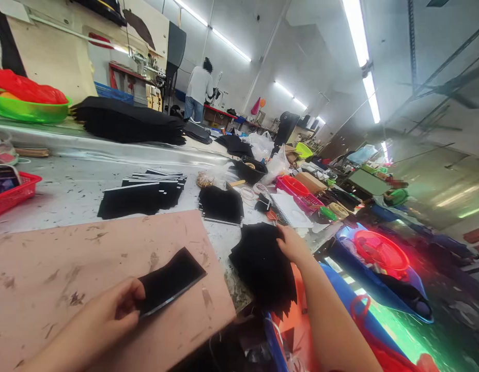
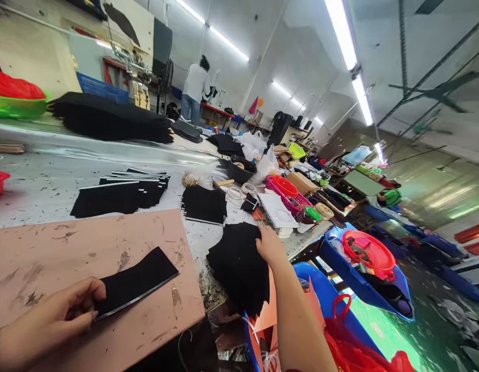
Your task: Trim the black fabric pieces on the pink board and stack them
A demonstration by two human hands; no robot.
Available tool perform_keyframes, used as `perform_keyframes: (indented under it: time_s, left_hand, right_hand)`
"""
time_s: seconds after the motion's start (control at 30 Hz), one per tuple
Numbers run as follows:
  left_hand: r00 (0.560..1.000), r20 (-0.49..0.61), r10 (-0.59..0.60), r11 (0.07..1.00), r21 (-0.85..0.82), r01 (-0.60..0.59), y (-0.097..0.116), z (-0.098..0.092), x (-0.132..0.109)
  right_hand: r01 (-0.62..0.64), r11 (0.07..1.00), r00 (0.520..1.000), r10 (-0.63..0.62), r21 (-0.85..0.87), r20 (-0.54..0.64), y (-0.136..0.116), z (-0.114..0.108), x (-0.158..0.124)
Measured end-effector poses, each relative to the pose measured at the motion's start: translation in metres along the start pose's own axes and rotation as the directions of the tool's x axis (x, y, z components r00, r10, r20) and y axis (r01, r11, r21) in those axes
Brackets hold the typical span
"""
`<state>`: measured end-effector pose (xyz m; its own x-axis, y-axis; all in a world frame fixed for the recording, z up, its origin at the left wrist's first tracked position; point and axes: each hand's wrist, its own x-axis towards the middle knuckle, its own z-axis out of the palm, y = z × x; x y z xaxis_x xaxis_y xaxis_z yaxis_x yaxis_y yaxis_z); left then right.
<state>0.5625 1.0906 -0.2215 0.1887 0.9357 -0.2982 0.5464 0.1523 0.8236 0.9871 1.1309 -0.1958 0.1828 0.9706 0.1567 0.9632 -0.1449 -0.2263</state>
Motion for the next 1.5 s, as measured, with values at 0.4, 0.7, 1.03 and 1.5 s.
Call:
perform_keyframes:
  time_s: [0.4,0.7,1.03,1.5]
  left_hand:
    - [0.996,0.026,-0.084,0.994,0.068,0.082,-0.004,0.003,-0.043]
    - [0.993,0.091,0.081,0.919,0.379,-0.109,-0.022,0.003,-0.076]
    - [0.691,0.148,0.708,0.512,0.567,-0.646,-0.029,0.013,-0.096]
    - [0.633,0.247,0.734,0.294,0.724,-0.624,-0.038,0.020,-0.091]
  right_hand:
    - [0.206,0.978,0.974,-0.206,-0.016,-0.093,-0.025,-0.034,-0.028]
    - [0.544,0.521,0.340,-0.853,0.657,0.395,-0.161,-0.053,-0.074]
    - [0.750,0.598,0.419,-0.760,0.281,0.497,-0.213,0.031,-0.097]
    - [0.744,0.618,0.435,-0.736,0.254,0.519,-0.217,0.036,-0.097]
